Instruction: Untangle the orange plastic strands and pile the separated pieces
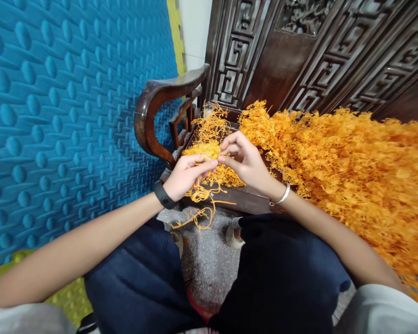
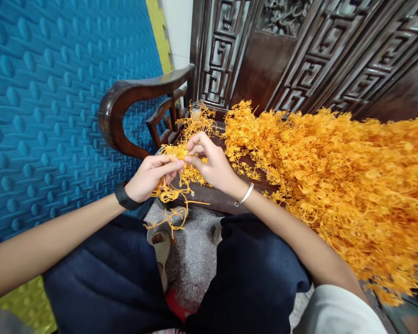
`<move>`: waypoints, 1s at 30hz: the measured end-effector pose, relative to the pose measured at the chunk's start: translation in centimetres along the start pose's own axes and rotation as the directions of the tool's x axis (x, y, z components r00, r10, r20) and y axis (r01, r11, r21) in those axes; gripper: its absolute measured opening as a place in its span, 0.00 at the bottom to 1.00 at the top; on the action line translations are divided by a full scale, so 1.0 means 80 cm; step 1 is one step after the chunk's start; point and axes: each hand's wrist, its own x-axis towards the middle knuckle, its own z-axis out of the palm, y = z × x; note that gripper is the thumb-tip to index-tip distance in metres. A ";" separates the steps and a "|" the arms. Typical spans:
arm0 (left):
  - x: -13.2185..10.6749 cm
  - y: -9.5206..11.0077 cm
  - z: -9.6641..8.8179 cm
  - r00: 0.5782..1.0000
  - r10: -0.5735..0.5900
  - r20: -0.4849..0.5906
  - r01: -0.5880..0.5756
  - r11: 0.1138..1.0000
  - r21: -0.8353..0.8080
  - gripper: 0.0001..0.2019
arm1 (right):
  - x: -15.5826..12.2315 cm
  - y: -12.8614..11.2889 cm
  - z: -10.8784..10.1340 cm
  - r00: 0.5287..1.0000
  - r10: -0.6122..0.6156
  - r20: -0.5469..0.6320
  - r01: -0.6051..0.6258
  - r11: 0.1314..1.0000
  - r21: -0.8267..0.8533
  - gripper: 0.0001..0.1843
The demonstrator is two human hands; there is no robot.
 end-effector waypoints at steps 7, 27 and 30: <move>0.006 0.001 0.011 0.996 -0.016 -0.086 0.009 0.997 -0.082 0.12 | 0.007 0.002 0.002 0.994 0.036 -0.102 -0.032 0.999 0.043 0.17; 0.012 0.002 0.028 0.976 -0.021 -0.216 -0.003 0.994 -0.109 0.14 | 0.020 0.007 -0.012 0.961 -0.010 -0.275 -0.056 0.971 -0.233 0.13; -0.006 0.003 0.019 0.970 -0.032 -0.240 0.002 0.992 -0.123 0.14 | 0.022 0.025 -0.055 0.875 -0.050 -0.481 -0.092 0.960 -0.266 0.12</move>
